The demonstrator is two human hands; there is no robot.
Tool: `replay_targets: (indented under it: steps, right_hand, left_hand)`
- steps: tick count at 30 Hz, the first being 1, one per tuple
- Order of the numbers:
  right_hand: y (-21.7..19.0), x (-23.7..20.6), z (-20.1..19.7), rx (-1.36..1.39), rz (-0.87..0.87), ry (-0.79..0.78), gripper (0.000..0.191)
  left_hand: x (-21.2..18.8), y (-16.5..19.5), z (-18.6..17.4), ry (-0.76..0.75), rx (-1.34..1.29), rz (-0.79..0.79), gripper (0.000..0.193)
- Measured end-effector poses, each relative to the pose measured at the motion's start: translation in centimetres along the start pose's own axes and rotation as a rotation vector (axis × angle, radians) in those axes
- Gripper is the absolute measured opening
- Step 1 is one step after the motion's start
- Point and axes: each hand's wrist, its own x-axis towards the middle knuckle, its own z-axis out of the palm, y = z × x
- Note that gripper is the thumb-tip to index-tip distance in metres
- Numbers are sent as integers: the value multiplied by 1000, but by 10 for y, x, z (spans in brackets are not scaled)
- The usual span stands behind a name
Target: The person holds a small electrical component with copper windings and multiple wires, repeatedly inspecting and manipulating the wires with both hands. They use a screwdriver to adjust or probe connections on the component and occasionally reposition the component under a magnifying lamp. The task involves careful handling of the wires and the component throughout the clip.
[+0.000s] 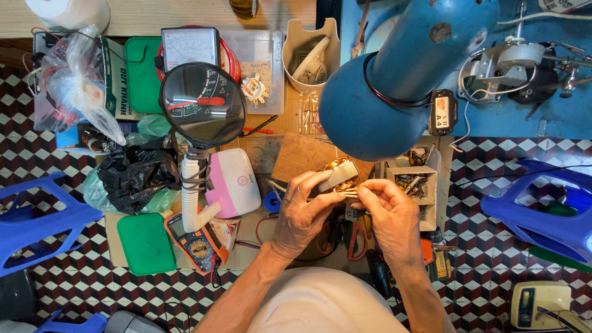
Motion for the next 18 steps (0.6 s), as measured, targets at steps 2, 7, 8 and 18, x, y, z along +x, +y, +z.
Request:
replay_targets:
  steps: [2, 7, 8, 18]
  right_hand:
    - [2, 0, 1, 40, -11, 6, 18]
    - [3, 0, -1, 56, -16, 21, 18]
    - [2, 0, -1, 56, -25, 21, 18]
    - [-3, -2, 0, 21, 1, 30, 19]
  left_hand:
    - [0, -1, -1, 2, 0, 1, 35]
    - [0, -1, -1, 5, 2, 5, 35]
    - [1, -1, 0, 4, 5, 7, 35]
    - [2, 1, -2, 8, 8, 1, 34]
